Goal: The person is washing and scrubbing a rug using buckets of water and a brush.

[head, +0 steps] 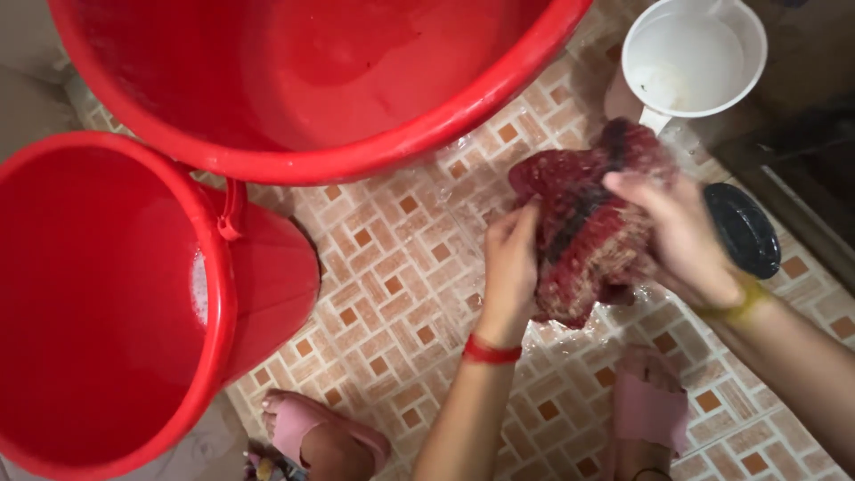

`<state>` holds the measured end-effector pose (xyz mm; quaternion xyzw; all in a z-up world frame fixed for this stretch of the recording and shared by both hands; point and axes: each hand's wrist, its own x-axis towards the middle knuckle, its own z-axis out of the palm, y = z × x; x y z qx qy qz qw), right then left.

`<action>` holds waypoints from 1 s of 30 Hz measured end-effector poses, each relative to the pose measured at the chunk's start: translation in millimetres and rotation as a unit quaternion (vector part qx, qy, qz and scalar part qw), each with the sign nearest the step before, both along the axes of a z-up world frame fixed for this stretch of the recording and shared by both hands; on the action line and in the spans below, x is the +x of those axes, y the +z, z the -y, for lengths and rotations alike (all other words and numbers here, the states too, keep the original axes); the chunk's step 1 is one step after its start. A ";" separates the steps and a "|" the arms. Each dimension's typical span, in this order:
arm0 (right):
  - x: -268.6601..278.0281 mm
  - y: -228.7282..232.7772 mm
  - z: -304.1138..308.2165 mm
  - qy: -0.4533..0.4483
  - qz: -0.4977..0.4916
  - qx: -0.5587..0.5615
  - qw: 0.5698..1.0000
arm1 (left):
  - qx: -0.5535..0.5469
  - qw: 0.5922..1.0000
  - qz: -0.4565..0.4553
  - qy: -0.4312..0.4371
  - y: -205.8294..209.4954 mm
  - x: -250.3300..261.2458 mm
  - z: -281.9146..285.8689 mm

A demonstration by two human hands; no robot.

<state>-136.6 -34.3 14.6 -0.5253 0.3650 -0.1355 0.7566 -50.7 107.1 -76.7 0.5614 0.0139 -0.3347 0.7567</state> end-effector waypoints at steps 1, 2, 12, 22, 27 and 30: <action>-6.5 25.0 -1.5 0.004 -0.009 -0.002 1.000 | -0.023 0.999 -0.006 -0.028 26.1 -2.1 -3.9; -13.2 49.7 -4.3 0.008 -0.019 -0.002 1.000 | -0.044 0.997 -0.012 -0.055 52.4 -4.7 -9.6; -9.7 -72.0 -27.6 0.060 -0.056 -0.282 0.956 | 0.080 0.986 0.113 -0.089 -51.7 -3.5 -54.2; -35.1 -218.6 6.3 0.186 -0.345 -0.417 0.820 | 0.456 0.855 0.232 -0.083 -148.1 3.9 -54.7; -32.9 -178.6 11.4 0.090 -0.341 -0.302 0.886 | 0.469 0.862 0.154 0.118 -121.6 8.0 -64.7; -11.7 -161.1 25.3 0.110 -0.291 0.066 0.948 | 0.129 0.991 0.028 0.033 -115.0 26.0 -54.0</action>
